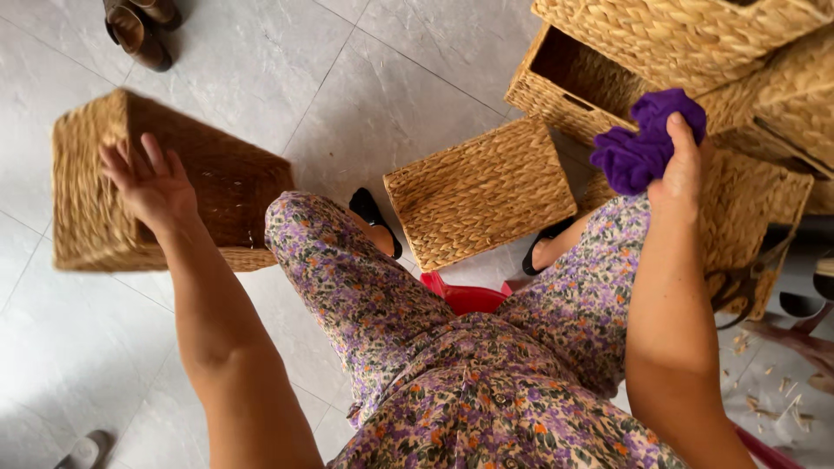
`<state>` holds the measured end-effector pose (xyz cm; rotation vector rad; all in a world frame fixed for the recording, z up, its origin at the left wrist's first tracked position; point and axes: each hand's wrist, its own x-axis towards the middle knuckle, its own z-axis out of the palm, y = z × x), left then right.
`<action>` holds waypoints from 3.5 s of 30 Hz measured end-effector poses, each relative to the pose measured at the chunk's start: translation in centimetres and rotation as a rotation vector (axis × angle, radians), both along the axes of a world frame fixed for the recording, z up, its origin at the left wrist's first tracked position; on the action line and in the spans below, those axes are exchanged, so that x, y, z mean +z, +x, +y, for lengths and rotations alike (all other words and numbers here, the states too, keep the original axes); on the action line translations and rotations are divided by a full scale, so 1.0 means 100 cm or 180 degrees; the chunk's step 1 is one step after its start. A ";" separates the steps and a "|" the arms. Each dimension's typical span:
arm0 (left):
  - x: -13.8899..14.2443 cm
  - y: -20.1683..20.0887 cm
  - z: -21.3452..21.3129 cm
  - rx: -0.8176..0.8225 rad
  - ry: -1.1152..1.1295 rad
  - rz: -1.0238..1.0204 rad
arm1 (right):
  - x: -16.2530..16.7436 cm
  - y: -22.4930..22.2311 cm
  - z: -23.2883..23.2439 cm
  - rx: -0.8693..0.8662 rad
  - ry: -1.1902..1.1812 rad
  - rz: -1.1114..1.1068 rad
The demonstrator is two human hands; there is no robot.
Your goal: The person sits on the floor and wipes woven water-hyacinth storage baskets one at a time with a purple cloth, turning each basket to clean its outer sides and inner bottom, then sets the wiped basket aside and picks up the next one.
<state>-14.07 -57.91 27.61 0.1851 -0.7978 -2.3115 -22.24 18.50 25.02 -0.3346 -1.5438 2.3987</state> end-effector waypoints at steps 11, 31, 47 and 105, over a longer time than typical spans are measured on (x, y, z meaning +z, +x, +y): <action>0.119 -0.098 0.127 -0.2232 -0.1070 -0.0660 | 0.026 0.010 -0.030 0.0233 -0.0204 0.0459; 0.202 -0.067 0.369 -0.3792 -0.4654 -0.1033 | 0.059 0.112 -0.038 -0.0045 -0.1223 0.1045; 0.158 0.014 0.332 -0.0717 -0.5989 -0.0821 | 0.173 0.188 -0.150 -0.0445 0.5565 0.2050; 0.147 0.014 0.329 -0.0459 -0.5960 -0.0556 | 0.142 0.204 -0.250 0.0721 0.4819 0.2633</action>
